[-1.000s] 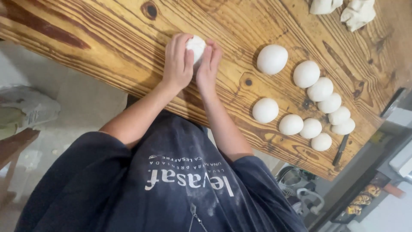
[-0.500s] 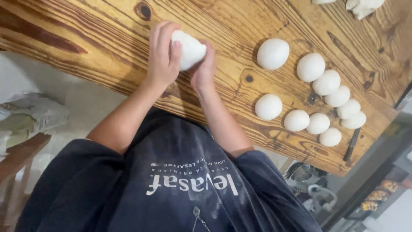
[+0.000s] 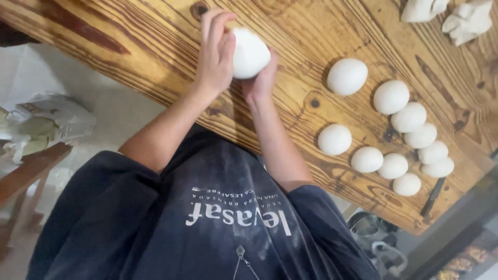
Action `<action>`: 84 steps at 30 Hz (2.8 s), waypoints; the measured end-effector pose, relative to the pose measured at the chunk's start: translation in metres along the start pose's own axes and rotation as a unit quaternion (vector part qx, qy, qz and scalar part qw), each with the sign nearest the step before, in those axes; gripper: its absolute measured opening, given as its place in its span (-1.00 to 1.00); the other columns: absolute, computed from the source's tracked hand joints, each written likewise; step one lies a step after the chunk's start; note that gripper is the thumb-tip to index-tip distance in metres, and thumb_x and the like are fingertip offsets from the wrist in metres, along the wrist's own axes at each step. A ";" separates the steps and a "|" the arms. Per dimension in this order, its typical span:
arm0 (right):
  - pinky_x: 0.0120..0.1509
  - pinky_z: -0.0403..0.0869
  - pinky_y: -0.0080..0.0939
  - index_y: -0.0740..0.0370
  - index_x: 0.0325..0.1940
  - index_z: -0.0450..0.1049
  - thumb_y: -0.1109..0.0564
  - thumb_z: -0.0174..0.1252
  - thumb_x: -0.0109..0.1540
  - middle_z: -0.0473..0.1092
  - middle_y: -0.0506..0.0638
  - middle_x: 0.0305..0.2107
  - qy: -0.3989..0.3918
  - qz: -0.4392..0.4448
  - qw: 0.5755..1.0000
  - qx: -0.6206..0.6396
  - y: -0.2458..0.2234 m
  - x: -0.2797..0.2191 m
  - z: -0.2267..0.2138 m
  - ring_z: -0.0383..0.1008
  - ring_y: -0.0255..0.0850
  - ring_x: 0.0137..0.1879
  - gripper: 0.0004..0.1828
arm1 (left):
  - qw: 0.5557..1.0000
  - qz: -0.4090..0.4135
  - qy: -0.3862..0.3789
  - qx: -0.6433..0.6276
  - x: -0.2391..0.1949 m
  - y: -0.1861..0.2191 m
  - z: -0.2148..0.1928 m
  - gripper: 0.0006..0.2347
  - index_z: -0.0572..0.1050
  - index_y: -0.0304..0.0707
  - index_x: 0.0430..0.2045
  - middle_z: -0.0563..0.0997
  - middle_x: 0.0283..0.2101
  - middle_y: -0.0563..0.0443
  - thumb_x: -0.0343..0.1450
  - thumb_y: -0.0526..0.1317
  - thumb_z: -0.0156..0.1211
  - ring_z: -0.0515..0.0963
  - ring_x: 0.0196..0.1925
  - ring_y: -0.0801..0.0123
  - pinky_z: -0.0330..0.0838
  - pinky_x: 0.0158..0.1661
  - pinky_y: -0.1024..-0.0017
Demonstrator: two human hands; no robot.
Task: The person repeatedly picks up small pieces of dough on a wooden table and rolls them by hand into smooth round balls. The formed balls are placed in rows on the table. A knife and other kitchen items are visible nearby.
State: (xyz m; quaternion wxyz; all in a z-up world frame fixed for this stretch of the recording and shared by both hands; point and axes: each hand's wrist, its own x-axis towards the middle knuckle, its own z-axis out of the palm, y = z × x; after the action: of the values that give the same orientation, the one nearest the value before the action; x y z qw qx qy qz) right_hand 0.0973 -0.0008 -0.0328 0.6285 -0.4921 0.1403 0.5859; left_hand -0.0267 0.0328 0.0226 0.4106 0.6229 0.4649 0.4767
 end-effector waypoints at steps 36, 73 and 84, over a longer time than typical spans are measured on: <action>0.34 0.42 -0.19 0.25 0.12 0.29 -0.06 -0.20 0.46 0.32 0.12 -0.05 -0.028 -0.314 0.883 -0.346 0.005 -0.012 -0.009 0.41 -0.17 0.12 -0.65 | 0.993 -0.011 -0.030 0.110 -0.009 -0.016 0.020 -0.66 0.45 -0.41 -0.23 0.49 -0.18 -0.14 0.62 -0.20 -0.37 0.44 -0.08 0.13 0.30 -0.03 0.29; -0.31 0.23 -0.15 0.08 -0.55 0.30 0.02 -0.03 0.23 0.23 -0.08 -0.57 -0.036 -0.346 0.836 -0.424 -0.021 0.018 0.020 0.20 -0.26 -0.40 -0.74 | 0.962 0.049 -0.143 0.229 0.022 -0.015 0.003 -0.87 0.40 -0.25 -0.37 0.40 -0.30 -0.04 0.48 -0.18 0.02 0.42 -0.22 0.11 0.19 -0.09 0.05; -0.08 0.35 -0.28 0.20 -0.21 0.49 -0.02 -0.41 0.48 0.45 0.04 -0.37 -0.109 -0.487 0.755 -0.426 0.010 -0.020 -0.060 0.44 -0.18 -0.23 -0.46 | 0.989 0.115 -0.054 0.076 -0.058 -0.053 0.037 -0.68 0.50 -0.20 -0.28 0.41 -0.39 -0.04 0.59 -0.02 -0.21 0.49 -0.34 -0.01 0.35 -0.27 0.15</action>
State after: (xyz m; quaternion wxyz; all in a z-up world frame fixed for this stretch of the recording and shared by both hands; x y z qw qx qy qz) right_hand 0.1074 -0.0609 -0.0507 0.5655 -0.6435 -0.4514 0.2497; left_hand -0.0066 -0.0138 -0.0477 0.3290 0.7264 0.4026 0.4495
